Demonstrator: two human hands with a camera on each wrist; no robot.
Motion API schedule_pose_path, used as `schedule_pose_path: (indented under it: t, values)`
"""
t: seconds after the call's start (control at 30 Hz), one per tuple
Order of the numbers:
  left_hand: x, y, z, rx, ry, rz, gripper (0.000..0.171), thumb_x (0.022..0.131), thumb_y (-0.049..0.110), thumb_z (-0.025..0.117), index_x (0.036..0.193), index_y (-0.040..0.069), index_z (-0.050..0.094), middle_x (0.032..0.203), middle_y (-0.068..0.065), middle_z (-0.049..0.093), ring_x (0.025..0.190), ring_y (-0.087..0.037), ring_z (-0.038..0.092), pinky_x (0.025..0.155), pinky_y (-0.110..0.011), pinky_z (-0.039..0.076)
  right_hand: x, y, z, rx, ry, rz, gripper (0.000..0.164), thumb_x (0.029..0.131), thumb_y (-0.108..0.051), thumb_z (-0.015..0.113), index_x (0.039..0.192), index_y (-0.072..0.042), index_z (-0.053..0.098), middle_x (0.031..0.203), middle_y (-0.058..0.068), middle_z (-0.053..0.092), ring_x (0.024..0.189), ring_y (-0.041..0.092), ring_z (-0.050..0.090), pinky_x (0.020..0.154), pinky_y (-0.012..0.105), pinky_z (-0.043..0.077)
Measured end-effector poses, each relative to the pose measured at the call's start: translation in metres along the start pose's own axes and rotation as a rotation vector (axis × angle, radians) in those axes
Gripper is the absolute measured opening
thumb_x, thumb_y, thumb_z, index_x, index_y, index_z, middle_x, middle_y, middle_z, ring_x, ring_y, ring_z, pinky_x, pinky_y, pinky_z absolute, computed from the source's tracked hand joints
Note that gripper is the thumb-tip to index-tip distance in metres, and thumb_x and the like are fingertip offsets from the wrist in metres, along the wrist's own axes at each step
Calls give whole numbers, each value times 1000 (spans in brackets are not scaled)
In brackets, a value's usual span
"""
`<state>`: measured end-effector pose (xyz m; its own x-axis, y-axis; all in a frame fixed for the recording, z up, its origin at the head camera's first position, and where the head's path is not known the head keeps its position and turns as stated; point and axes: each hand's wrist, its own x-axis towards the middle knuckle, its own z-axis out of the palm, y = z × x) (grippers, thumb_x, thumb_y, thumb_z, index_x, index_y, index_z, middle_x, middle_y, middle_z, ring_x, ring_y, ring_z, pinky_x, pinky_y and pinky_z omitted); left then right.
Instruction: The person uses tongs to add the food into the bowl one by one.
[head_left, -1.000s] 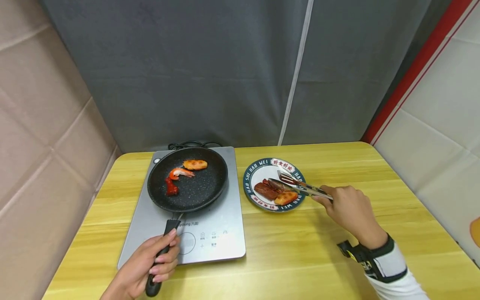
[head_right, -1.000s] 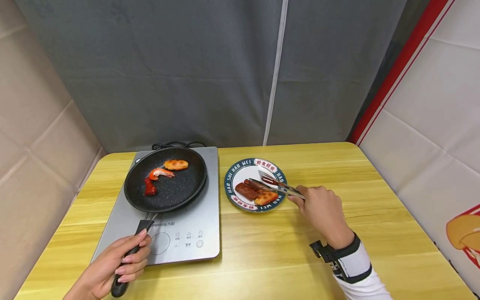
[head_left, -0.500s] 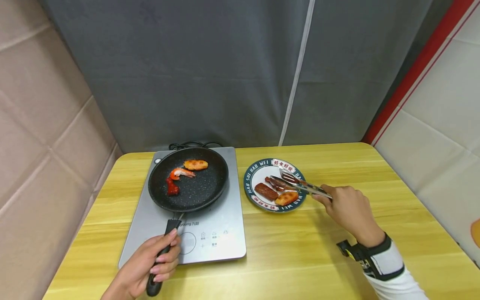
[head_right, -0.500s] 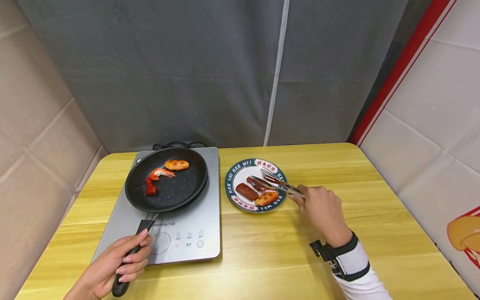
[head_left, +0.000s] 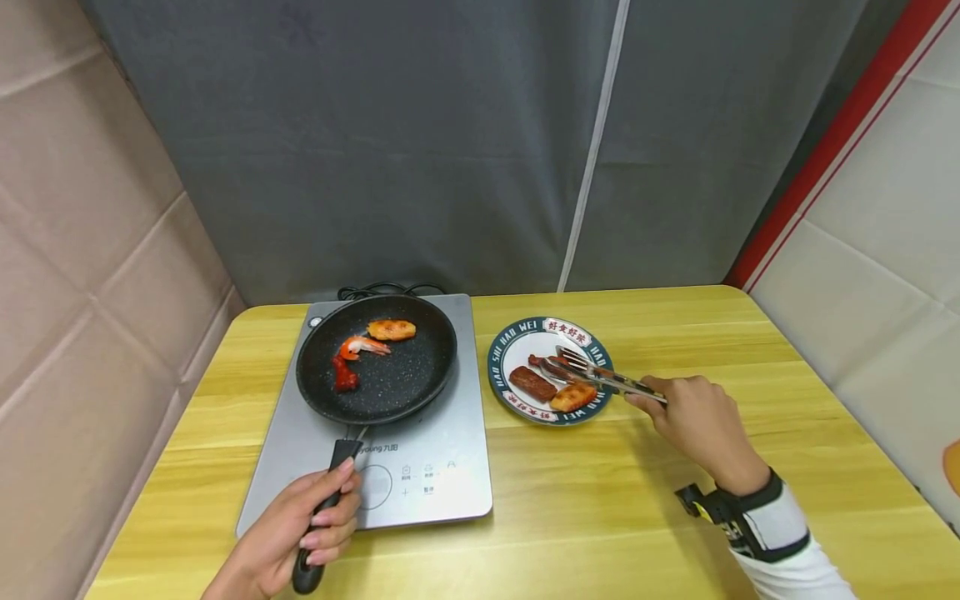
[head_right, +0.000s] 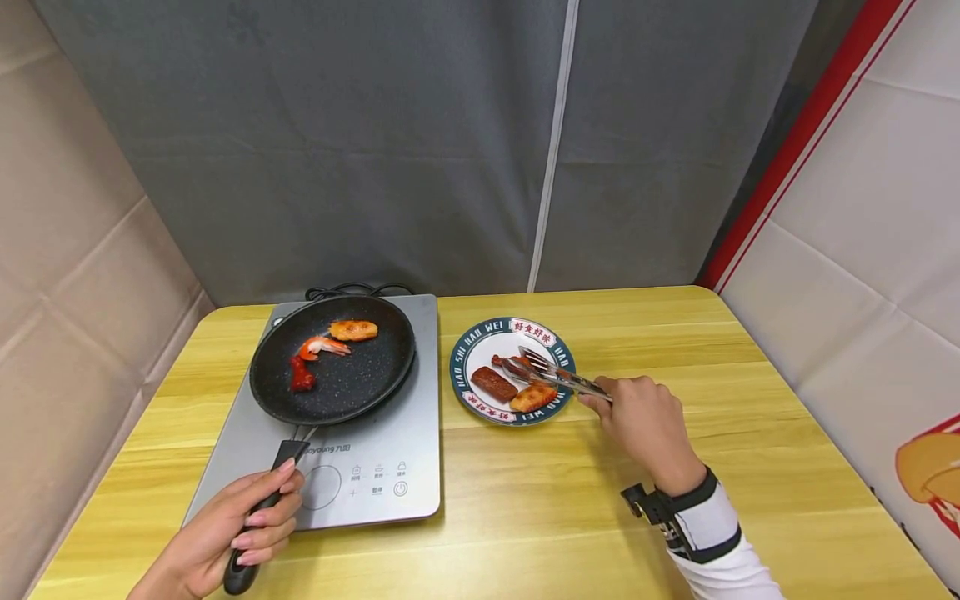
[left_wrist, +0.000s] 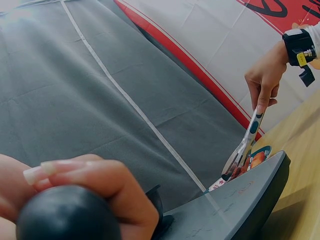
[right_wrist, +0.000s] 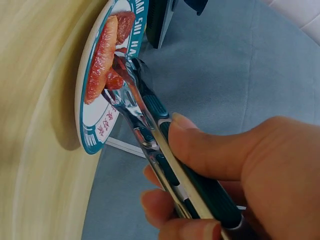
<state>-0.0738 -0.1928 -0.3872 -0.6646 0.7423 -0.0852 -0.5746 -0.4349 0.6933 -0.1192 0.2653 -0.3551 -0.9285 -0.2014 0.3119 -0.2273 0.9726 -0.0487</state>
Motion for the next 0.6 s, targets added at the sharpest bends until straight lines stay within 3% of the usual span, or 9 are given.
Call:
schedule_pose_path:
  t: [0.4,0.6]
  values:
    - [0,-1,0,2,-29,23,37,105,24,9,95,11,42,65,7,28,48,-4,25,40,-18,24,0,6,7,26,95,-47,28,81,-36,68,93,-11,73,45,-9,25,39,9,24,33,26,18]
    - [0,-1,0,0,12,3,34,105,26,12,95,10,40,64,7,28,48,-4,27,40,-17,28,1,5,1,54,118,-27,31,79,-34,70,97,-9,73,43,-9,26,38,10,24,34,26,19]
